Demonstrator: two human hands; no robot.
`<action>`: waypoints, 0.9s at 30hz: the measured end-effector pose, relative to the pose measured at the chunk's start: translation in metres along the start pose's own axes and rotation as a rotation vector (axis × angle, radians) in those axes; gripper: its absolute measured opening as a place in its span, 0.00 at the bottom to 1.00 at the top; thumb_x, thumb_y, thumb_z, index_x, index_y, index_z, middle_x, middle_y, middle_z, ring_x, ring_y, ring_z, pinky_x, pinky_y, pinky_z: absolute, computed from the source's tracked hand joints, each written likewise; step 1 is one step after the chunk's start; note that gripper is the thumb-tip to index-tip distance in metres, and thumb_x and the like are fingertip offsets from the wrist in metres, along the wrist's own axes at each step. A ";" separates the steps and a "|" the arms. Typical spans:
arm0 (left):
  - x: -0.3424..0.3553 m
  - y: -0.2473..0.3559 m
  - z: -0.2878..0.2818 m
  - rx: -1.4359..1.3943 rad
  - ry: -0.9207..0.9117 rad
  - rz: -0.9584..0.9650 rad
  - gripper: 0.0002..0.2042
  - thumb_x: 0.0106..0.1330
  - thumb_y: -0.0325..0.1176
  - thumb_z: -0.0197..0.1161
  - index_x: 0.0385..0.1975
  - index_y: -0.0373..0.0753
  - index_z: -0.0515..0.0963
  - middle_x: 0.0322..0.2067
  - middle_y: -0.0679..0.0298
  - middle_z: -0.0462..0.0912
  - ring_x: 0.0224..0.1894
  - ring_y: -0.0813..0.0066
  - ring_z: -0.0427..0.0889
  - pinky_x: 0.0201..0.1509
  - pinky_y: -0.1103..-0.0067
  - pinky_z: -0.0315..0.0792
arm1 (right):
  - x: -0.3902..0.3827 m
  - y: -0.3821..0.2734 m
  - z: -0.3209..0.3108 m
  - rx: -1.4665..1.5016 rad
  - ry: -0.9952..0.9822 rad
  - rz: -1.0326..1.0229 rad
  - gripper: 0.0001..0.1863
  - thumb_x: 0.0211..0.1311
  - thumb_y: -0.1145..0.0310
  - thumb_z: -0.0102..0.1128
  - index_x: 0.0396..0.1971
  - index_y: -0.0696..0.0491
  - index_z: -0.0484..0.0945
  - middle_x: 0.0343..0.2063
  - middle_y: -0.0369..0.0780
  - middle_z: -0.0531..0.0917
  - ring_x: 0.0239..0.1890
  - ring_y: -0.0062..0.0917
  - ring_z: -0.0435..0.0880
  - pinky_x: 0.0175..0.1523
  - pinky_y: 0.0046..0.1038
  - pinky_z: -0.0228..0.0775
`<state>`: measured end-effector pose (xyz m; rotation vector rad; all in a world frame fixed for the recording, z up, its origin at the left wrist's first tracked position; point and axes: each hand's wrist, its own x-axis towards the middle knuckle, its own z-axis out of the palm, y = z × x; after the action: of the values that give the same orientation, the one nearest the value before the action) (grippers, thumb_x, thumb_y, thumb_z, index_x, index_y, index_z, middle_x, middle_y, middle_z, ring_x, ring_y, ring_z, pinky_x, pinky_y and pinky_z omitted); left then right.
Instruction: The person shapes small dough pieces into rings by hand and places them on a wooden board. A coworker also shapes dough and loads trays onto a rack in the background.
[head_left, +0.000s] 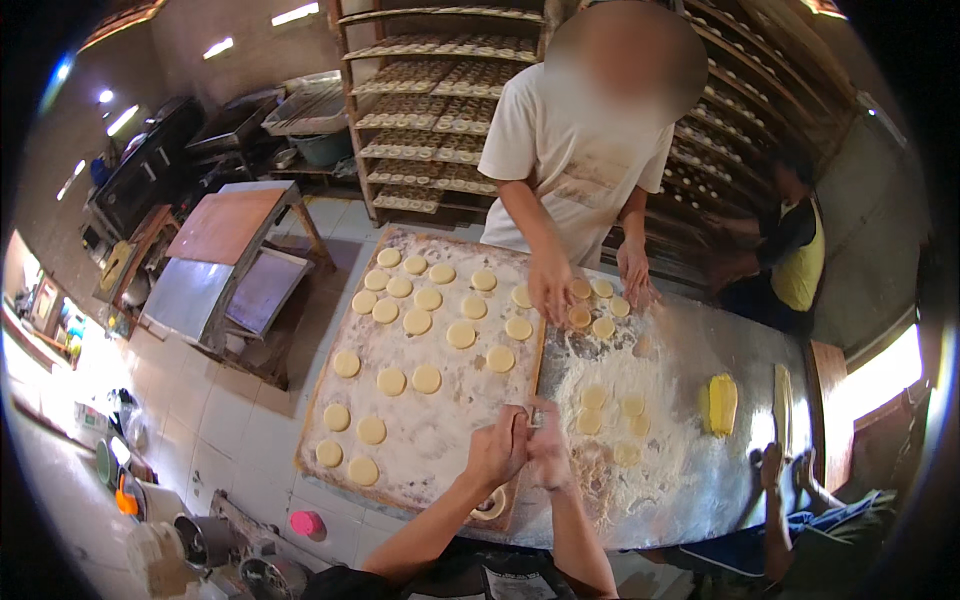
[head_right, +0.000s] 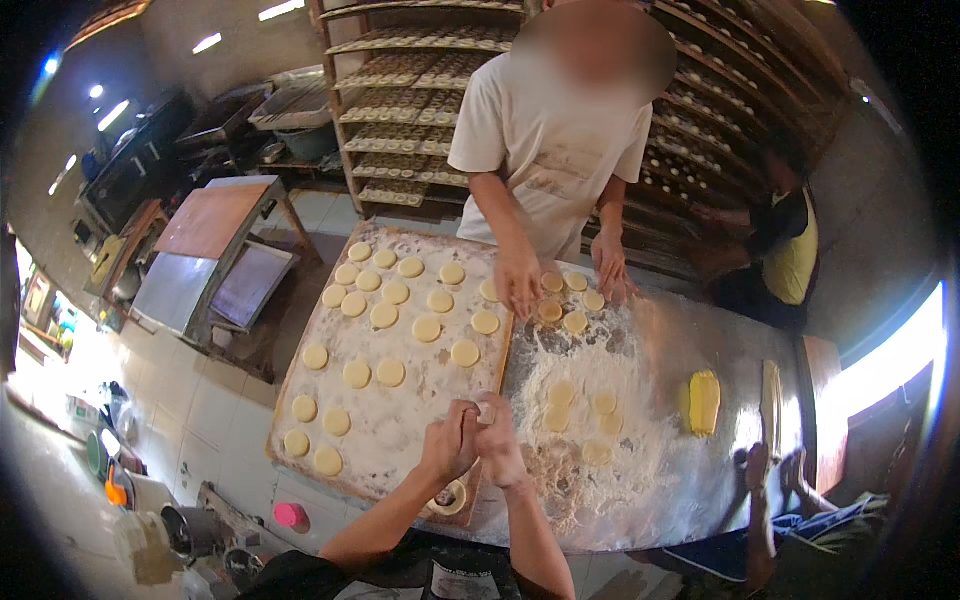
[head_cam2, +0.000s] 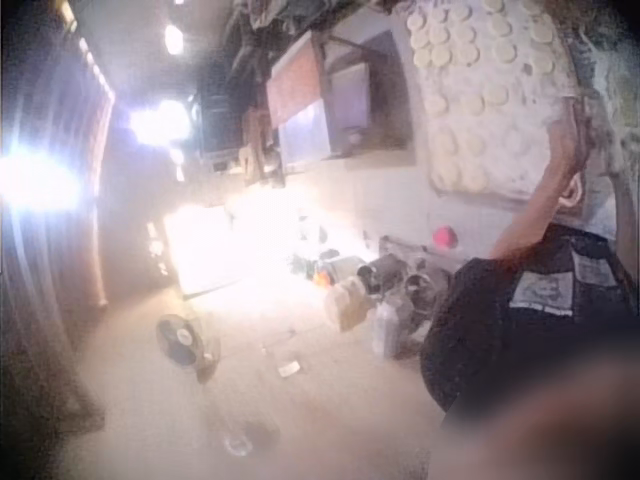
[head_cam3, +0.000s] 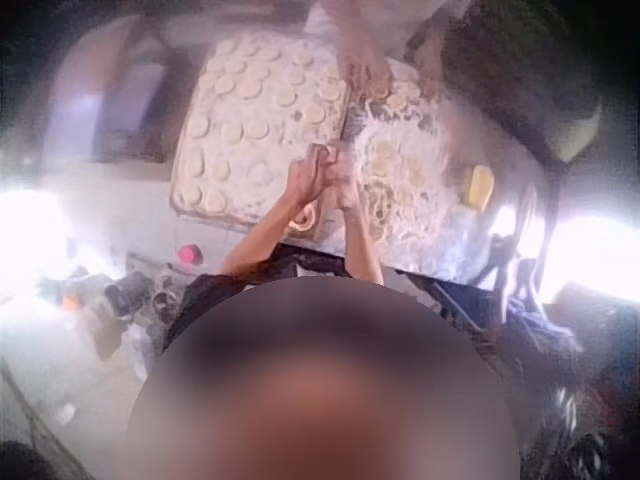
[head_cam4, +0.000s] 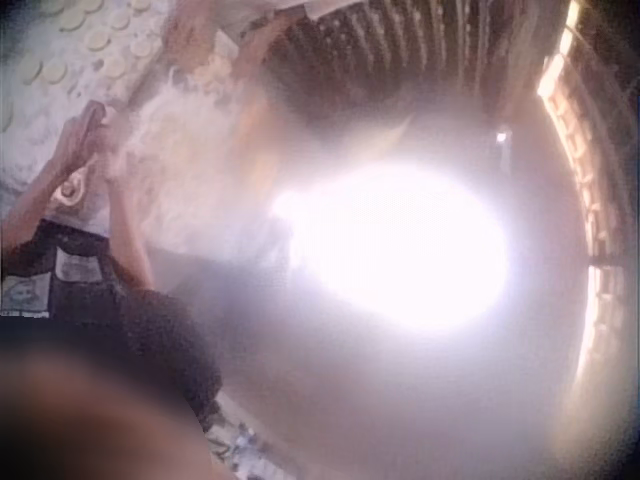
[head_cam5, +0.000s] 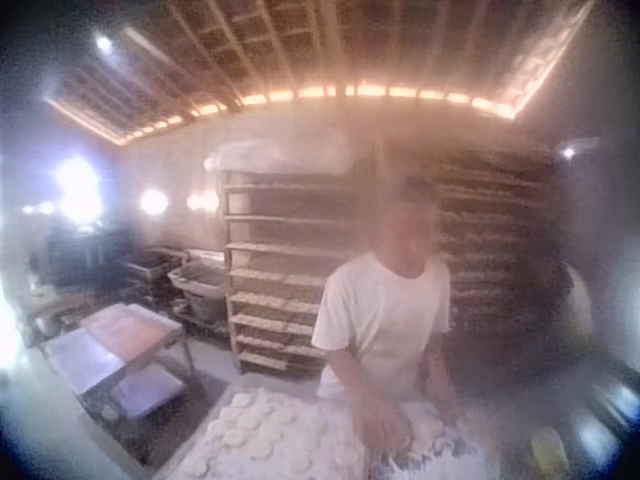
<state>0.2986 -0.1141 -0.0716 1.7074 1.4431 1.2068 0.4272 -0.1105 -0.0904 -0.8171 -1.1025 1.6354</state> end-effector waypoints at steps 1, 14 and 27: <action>0.006 -0.002 -0.003 -0.034 0.021 0.018 0.06 0.76 0.34 0.50 0.45 0.41 0.70 0.21 0.53 0.82 0.22 0.45 0.82 0.25 0.59 0.75 | 0.004 0.004 0.004 -0.075 0.080 -0.030 0.36 0.68 0.48 0.58 0.67 0.50 0.55 0.36 0.40 0.82 0.32 0.16 0.78 0.33 0.16 0.65; 0.044 -0.022 -0.013 -0.002 -0.262 -0.153 0.13 0.78 0.41 0.45 0.49 0.37 0.68 0.31 0.41 0.82 0.34 0.38 0.83 0.36 0.54 0.75 | 0.043 0.031 0.003 -0.357 0.351 -0.173 0.27 0.76 0.41 0.44 0.61 0.46 0.69 0.32 0.35 0.77 0.26 0.22 0.75 0.32 0.24 0.66; 0.066 -0.085 -0.014 0.570 -0.294 -0.152 0.33 0.64 0.41 0.65 0.66 0.36 0.60 0.53 0.42 0.74 0.56 0.42 0.76 0.56 0.50 0.67 | 0.071 0.024 -0.023 -1.167 0.316 0.454 0.51 0.58 0.52 0.68 0.74 0.50 0.45 0.63 0.61 0.69 0.64 0.55 0.70 0.67 0.48 0.61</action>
<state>0.2491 -0.0319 -0.1229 1.9859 1.7921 0.4517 0.4173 -0.0400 -0.1216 -2.1082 -1.6994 0.9976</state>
